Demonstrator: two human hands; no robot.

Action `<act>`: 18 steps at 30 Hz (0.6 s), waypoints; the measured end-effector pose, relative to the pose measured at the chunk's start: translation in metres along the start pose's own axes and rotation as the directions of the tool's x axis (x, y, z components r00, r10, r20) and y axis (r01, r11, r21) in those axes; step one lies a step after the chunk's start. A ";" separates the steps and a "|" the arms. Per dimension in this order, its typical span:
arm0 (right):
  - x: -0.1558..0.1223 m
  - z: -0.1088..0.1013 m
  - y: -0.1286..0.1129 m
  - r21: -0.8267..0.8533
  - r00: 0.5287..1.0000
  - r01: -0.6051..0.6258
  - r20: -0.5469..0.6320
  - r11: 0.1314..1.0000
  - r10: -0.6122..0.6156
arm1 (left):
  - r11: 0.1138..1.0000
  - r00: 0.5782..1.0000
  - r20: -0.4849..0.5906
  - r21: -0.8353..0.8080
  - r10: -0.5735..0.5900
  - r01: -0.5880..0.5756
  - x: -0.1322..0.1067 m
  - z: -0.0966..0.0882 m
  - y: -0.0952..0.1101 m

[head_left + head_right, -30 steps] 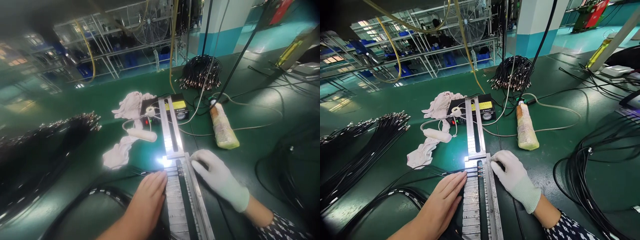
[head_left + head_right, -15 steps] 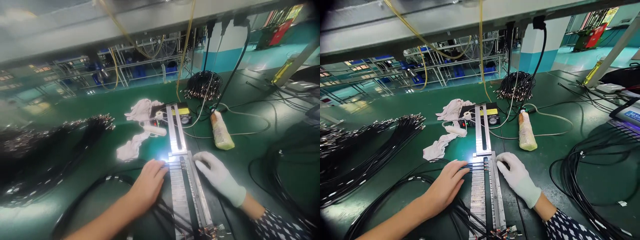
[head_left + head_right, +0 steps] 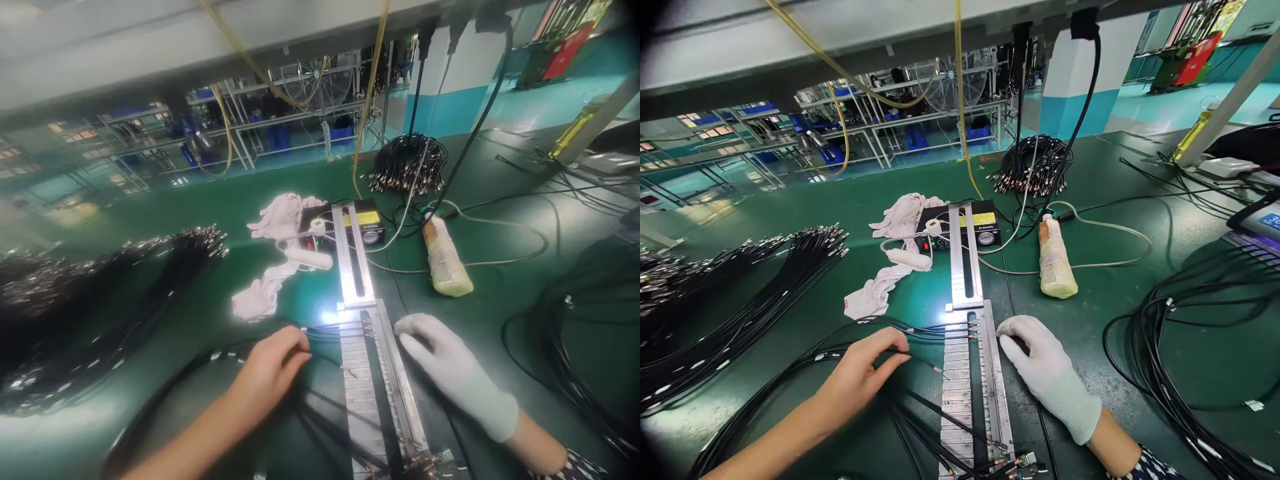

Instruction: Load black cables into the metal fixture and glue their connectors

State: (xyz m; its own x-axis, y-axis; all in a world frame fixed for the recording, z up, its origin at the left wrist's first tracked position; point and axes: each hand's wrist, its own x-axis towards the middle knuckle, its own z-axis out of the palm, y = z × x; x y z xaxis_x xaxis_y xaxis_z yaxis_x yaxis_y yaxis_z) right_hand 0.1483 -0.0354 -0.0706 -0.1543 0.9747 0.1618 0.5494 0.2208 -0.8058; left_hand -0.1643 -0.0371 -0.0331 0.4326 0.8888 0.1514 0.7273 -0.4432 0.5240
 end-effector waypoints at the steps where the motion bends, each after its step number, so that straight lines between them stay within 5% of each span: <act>1: 0.000 0.000 -0.001 0.001 1.000 -0.007 0.002 1.000 0.007 | 0.998 0.998 -0.055 0.050 0.037 -0.034 0.004 0.005 0.000; 4: 0.001 -0.002 -0.003 0.001 1.000 -0.025 0.018 1.000 0.025 | 0.960 0.969 -0.129 0.217 0.209 -0.178 0.013 0.024 0.001; 11: 0.002 -0.004 -0.005 0.022 0.998 -0.040 0.046 0.999 0.039 | 0.845 0.891 0.035 0.302 0.452 -0.441 0.024 0.034 0.000; 18: 0.001 -0.001 0.001 0.040 1.000 -0.019 0.011 0.999 0.018 | 0.922 0.914 0.132 0.012 0.383 -0.387 0.032 0.023 -0.003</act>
State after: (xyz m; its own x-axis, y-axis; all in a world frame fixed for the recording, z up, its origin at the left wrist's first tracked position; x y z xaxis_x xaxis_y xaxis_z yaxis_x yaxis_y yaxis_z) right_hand 0.1497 -0.0339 -0.0708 -0.1534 0.9781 0.1407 0.5187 0.2009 -0.8310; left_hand -0.1404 -0.0104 -0.0487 0.7441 0.6278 0.2284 0.5091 -0.7543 0.4146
